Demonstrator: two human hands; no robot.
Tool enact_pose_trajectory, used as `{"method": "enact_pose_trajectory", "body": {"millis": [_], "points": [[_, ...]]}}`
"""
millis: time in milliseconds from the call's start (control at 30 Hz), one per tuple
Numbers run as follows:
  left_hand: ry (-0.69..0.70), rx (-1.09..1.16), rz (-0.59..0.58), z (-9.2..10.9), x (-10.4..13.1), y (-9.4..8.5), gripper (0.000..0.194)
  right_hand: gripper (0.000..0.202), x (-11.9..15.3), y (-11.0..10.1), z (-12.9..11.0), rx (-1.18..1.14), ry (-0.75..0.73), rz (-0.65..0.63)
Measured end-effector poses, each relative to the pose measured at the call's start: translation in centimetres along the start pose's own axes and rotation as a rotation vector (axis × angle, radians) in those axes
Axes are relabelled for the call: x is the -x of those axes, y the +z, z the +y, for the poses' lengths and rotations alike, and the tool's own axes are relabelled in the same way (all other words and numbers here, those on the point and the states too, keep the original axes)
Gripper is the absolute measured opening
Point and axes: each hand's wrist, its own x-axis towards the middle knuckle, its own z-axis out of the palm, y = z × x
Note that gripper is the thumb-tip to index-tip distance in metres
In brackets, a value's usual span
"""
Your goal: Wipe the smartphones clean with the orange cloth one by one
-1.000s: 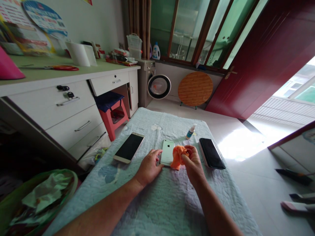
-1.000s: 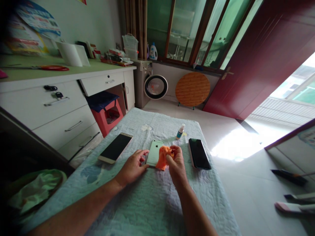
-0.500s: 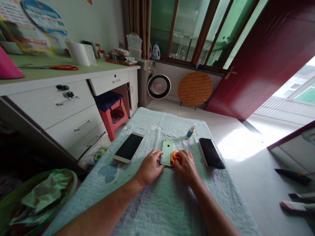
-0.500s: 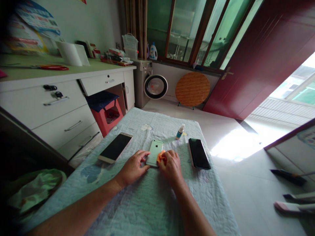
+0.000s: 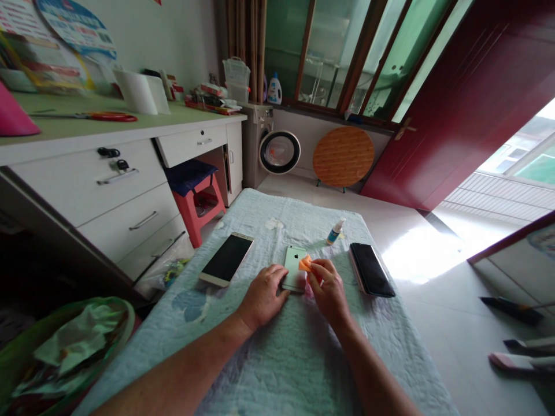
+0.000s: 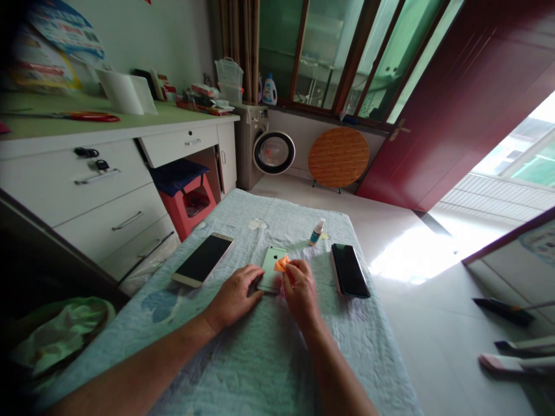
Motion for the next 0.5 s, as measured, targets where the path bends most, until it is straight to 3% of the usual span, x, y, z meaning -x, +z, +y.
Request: {"method": "enact_pose_trajectory", "body": {"millis": [200,500], "points": [[0.058,-0.089,-0.013,-0.2,0.0,-0.1,0.027,0.024,0.1,1.1,-0.2,0.095,-0.068,-0.124],[0.053,-0.088,-0.012,0.1,0.0,-0.3,0.016,0.026,1.0,0.5,-2.1,0.127,-0.158,-0.283]]}}
